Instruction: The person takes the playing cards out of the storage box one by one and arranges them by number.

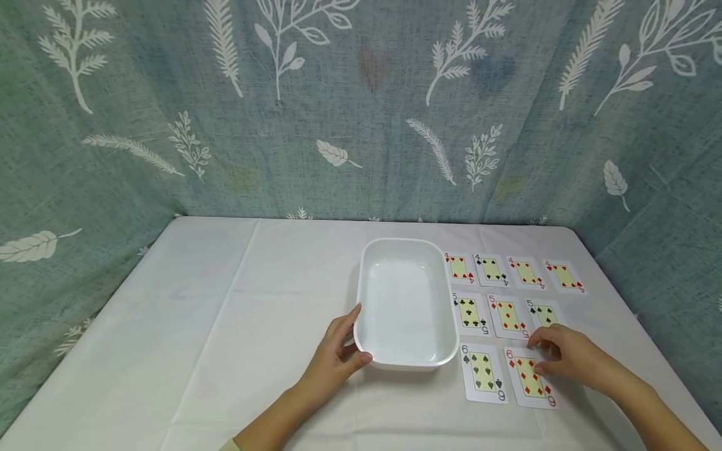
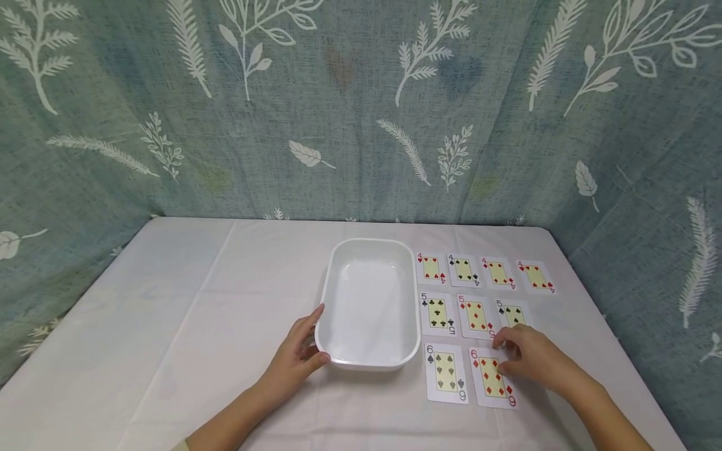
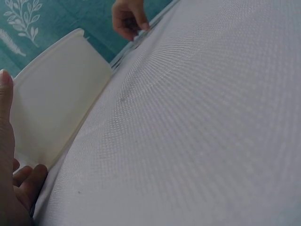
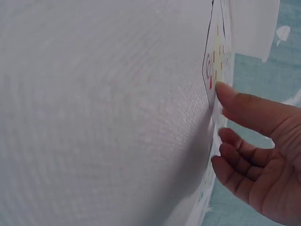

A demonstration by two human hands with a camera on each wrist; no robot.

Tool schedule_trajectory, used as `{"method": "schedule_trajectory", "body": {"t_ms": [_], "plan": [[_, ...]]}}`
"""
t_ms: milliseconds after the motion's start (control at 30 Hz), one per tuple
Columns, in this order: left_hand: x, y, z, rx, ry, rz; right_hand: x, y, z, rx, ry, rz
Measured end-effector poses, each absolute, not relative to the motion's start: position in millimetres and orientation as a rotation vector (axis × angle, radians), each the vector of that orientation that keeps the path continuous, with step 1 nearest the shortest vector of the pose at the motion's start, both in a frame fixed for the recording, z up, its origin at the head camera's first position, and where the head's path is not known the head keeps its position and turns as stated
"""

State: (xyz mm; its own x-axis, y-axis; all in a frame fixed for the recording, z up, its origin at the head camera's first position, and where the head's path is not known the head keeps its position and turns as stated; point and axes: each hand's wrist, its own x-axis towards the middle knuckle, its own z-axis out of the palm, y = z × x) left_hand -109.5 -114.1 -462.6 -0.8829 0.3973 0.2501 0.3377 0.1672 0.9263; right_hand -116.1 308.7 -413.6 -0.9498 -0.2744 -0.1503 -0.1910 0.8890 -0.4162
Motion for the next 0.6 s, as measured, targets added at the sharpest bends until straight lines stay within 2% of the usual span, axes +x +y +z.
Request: {"method": "schedule_trajectory", "body": {"t_ms": [133, 367, 600], "plan": [[-110, -117, -462, 0.736, 2.381, 1.851, -118, 307, -411, -0.38, 2.903, -0.607], [-115, -116, -457, 0.537, 2.46, 1.874, -121, 306, -401, -0.392, 3.007, -0.717], [-117, -118, -446, 0.507, 2.6, 1.852, -125, 299, -395, -0.431, 3.033, -0.814]]}}
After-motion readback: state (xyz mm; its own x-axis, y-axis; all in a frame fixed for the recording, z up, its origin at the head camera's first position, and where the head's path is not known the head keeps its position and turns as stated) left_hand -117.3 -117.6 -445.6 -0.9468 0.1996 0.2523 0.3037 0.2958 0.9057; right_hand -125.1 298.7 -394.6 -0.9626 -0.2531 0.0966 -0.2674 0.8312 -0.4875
